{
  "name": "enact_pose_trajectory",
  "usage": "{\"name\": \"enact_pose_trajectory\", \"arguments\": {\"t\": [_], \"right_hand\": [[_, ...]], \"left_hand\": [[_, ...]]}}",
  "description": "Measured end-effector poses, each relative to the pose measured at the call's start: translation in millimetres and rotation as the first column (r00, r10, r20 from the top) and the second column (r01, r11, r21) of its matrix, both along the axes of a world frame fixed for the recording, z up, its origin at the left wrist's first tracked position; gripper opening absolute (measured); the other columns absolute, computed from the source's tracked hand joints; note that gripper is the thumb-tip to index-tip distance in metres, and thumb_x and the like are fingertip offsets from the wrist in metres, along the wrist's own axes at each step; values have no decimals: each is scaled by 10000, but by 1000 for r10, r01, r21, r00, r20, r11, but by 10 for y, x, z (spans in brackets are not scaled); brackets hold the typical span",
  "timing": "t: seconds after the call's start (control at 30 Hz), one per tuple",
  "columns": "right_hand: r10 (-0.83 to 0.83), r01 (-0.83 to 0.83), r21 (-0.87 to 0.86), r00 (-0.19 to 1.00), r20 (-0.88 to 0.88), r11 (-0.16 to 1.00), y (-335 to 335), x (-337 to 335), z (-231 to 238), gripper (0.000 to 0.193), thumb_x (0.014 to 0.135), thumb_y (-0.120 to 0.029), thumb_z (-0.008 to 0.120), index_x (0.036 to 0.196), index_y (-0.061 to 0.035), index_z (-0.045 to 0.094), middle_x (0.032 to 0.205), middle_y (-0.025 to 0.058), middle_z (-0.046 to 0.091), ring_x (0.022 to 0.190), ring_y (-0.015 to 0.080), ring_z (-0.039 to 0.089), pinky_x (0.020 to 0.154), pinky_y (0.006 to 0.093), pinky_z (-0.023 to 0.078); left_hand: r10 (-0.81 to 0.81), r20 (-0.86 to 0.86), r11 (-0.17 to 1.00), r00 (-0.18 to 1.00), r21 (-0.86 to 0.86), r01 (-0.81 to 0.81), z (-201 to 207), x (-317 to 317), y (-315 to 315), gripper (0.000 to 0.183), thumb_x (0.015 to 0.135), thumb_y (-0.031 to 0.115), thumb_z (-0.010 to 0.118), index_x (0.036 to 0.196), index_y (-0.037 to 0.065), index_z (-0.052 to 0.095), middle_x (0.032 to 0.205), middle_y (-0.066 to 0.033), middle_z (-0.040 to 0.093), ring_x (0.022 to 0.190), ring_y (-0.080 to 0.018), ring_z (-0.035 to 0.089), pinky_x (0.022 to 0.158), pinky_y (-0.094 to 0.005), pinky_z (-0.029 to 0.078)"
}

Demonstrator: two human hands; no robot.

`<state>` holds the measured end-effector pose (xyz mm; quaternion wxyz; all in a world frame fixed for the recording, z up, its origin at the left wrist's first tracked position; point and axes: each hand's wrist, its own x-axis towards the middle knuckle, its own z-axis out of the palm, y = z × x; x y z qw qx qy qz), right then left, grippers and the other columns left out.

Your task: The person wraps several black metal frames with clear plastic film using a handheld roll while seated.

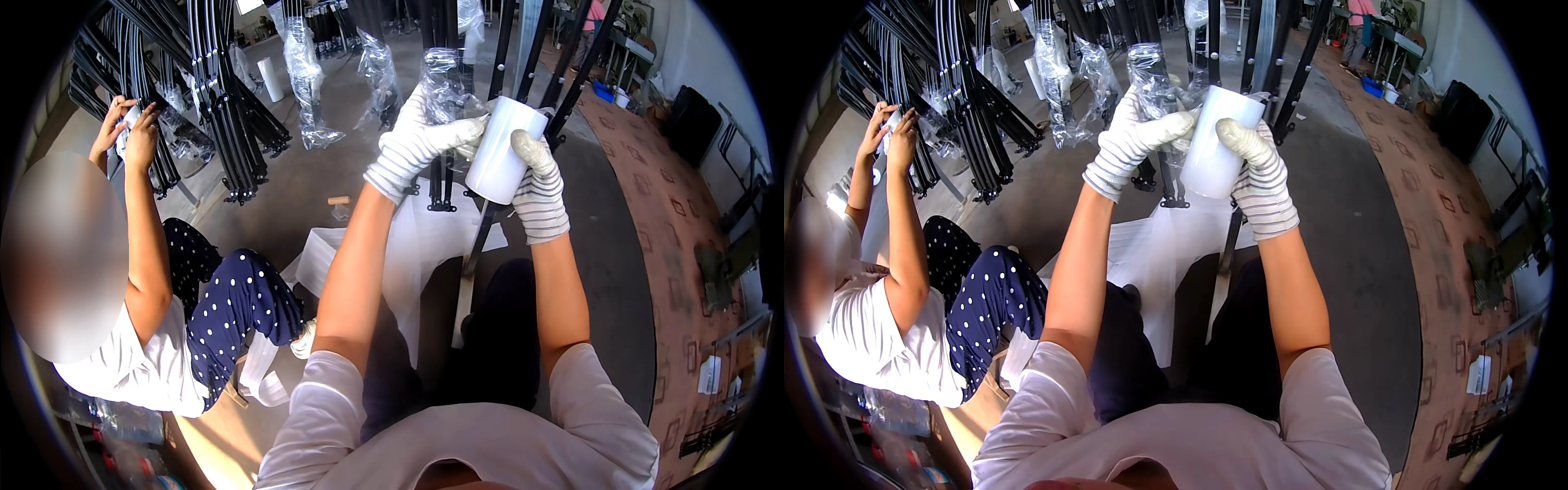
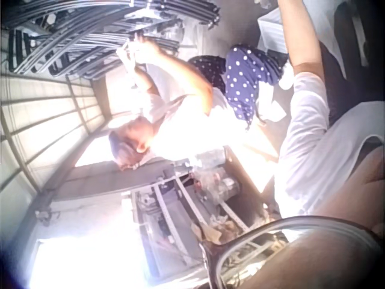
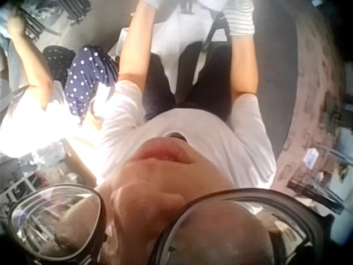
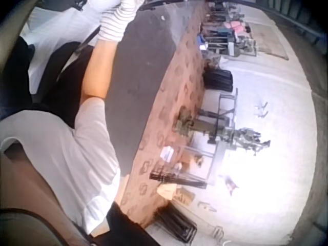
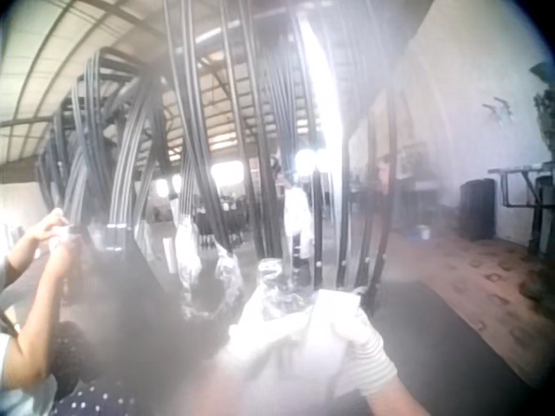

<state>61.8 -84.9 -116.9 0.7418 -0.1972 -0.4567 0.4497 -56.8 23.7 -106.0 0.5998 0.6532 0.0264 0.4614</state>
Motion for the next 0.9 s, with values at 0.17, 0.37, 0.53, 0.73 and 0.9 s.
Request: {"name": "enact_pose_trajectory", "arguments": {"t": [0.17, 0.37, 0.53, 0.73, 0.9], "right_hand": [[82, -84, 16, 992, 91, 996, 72, 156, 44, 550, 645, -306, 688, 1025, 44, 498, 886, 147, 592, 768, 222, 602, 716, 320, 505], [134, -131, -27, 972, 194, 991, 93, 207, 130, 617, 629, -309, 701, 1070, 51, 462, 881, 156, 594, 775, 235, 602, 718, 336, 507], [214, -218, 0, 958, 191, 976, 119, 170, 29, 617, 602, -305, 715, 1055, 35, 471, 846, 140, 590, 731, 230, 592, 666, 345, 504], [255, -233, -114, 935, 247, 966, -372, -357, -169, 715, 558, -337, 735, 1108, -11, 415, 894, 159, 557, 778, 225, 566, 639, 301, 470], [386, -693, 60, 469, 795, 718, -933, -1077, -79, 636, 580, -314, 710, 1107, -51, 471, 996, 78, 542, 917, 178, 531, 785, 314, 424]], "left_hand": [[23, -61, 995, 998, 97, -17, 51, -47, 5, 517, 560, 141, 791, 981, 50, 505, 760, -9, 566, 687, -99, 540, 650, -249, 461], [191, -334, 975, 923, 175, -138, 173, -29, 23, 525, 561, 89, 767, 1007, 45, 492, 888, -37, 585, 790, -115, 545, 702, -281, 476], [89, 3, 993, 996, 75, -89, -5, 102, 109, 478, 575, 60, 732, 988, 42, 493, 823, -14, 579, 716, -95, 538, 636, -258, 473], [353, -36, 928, 935, 140, -345, -153, 324, 206, 510, 608, 131, 690, 1059, 50, 469, 816, -40, 587, 711, -126, 555, 675, -268, 461], [571, -89, 807, 816, 242, -538, -193, 285, 339, 585, 587, 207, 710, 1072, 69, 413, 865, -83, 593, 755, -180, 569, 708, -303, 452]]}}
